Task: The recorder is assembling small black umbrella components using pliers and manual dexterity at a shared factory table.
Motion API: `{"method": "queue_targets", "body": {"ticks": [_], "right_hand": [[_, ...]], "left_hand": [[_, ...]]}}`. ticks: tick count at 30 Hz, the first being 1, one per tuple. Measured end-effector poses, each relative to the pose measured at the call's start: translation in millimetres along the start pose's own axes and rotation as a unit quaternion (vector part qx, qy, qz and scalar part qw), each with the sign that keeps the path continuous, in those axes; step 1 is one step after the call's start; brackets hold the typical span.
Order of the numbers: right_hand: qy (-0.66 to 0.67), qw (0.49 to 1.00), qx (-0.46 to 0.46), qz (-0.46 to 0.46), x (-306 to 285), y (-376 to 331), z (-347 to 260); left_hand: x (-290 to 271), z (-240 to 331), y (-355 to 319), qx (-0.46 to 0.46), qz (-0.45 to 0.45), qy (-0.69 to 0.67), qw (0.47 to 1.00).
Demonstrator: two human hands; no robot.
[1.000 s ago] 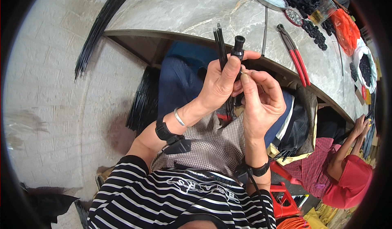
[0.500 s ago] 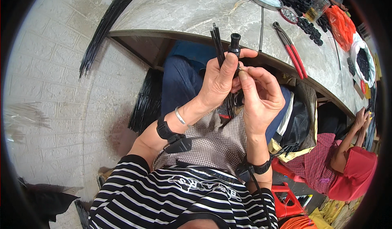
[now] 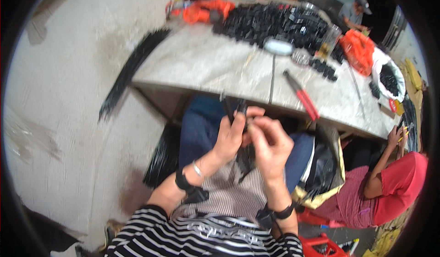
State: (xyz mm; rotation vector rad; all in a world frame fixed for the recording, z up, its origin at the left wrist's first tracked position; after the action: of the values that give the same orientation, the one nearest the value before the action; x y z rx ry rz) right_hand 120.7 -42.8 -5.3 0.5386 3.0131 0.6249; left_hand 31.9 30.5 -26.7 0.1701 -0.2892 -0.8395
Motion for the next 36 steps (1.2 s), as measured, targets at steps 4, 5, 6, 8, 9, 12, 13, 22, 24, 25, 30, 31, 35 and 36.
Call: {"method": "queue_targets", "body": {"ticks": [4, 5, 6, 8, 9, 12, 13, 22, 24, 25, 30, 31, 35, 36], "right_hand": [[-0.01, 1.0, -0.022, -0.012, -2.1, 7.3, 12.8], [-0.012, 0.999, -0.027, -0.013, -3.4, 12.1, 13.1], [-0.017, 0.999, -0.034, -0.016, -3.2, 13.9, 14.4], [-0.003, 0.999, -0.034, -0.013, -3.2, 22.9, 14.5], [-0.012, 0.999, -0.04, -0.024, -4.2, 26.1, 18.4], [0.014, 0.999, -0.031, -0.032, -8.2, 32.8, 26.9], [0.017, 0.999, -0.024, -0.032, -10.3, 33.3, 30.2], [0.088, 0.995, 0.031, -0.032, -1.6, 22.9, 45.8], [0.082, 0.995, 0.036, -0.034, 3.6, 20.7, 41.2], [0.068, 0.996, 0.044, -0.04, 5.9, 17.6, 38.4], [0.062, 0.997, 0.009, -0.048, 16.9, 1.9, 9.6], [0.061, 0.997, -0.003, -0.048, 18.5, -1.2, 5.3], [0.055, 0.996, -0.036, -0.063, 19.7, -9.9, -1.5], [0.052, 0.996, -0.036, -0.062, 18.2, -10.2, -2.1]], "left_hand": [[-2.0, -16.3, 5.9, -0.004, 0.014, -0.06, 0.998], [-1.7, -15.7, 10.4, -0.002, 0.022, -0.062, 0.998], [-1.7, -14.6, 11.6, -0.002, 0.025, -0.064, 0.998], [-5.9, -17.4, 19.3, -0.013, 0.029, -0.07, 0.997], [-6.4, -18.4, 22.6, -0.014, 0.034, -0.067, 0.997], [-9.9, -32.4, 30.5, -0.013, 0.032, -0.09, 0.995], [-9.2, -36.6, 31.8, -0.013, 0.031, -0.1, 0.994], [-14.6, -40.6, 14.6, -0.026, 0.041, -0.074, 0.996], [-16.3, -36.2, 9.5, -0.021, 0.048, -0.075, 0.996], [-17.1, -33.7, 4.5, -0.016, 0.051, -0.067, 0.996], [-7.1, -2.7, -13.0, 0.011, 0.027, -0.05, 0.998], [-5.4, 1.4, -15.9, 0.024, 0.01, -0.046, 0.999], [-1.0, 7.9, -23.2, 0.039, -0.012, -0.047, 0.998], [-0.8, 8.0, -23.6, 0.04, -0.014, -0.05, 0.998]]}}
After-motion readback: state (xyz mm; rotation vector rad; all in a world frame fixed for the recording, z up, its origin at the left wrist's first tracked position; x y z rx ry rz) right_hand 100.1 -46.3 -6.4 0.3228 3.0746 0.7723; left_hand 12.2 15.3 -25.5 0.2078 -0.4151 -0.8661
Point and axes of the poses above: each hand's wrist, its own y-axis towards the middle knuckle, its own x-axis out of the palm, z = x × y, the point moved 6 cm from there along y, towards the middle knuckle, and after that the axes turned 14 degrees about -z, right-handed, at the moved point
